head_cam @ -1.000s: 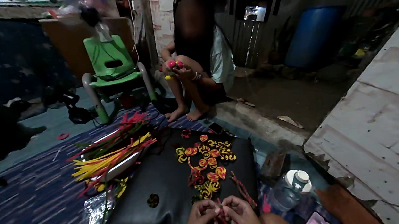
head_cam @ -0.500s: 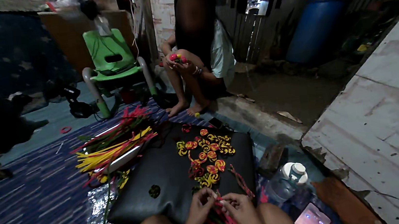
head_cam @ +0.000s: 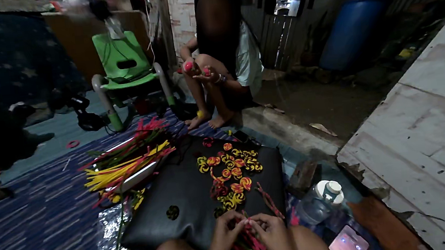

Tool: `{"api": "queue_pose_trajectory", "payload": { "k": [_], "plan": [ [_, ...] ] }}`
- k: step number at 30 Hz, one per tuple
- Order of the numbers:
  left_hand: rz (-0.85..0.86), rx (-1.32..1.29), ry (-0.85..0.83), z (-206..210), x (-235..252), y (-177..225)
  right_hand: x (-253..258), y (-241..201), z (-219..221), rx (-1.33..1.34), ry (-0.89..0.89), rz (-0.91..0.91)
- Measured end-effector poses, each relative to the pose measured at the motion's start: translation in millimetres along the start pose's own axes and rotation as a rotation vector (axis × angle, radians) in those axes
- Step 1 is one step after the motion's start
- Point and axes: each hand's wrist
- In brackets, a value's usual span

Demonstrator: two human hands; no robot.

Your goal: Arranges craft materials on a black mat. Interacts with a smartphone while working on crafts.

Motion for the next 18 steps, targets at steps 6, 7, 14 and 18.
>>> {"api": "queue_pose_trajectory", "payload": {
  "k": [6, 7, 14, 18],
  "plan": [
    [0.037, -0.023, 0.106, -4, 5, -3, 3, -7, -3, 0.242, -0.070, 0.091],
    [0.019, -0.069, 0.109, -4, 5, -1, 3, -7, -2, 0.252, -0.052, 0.074],
    [-0.186, -0.244, -0.051, -12, 5, 13, 3, -10, -2, 0.457, 0.069, 0.052],
    [-0.173, -0.266, -0.085, -20, 7, 10, 5, -1, -7, 0.506, -0.047, -0.052]
  ]
}}
Point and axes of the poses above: each hand's wrist, its own x-axis towards the middle knuckle, its own z-axis out of the palm, y = z × x, and after that the axes turned 2 degrees about x, right-handed
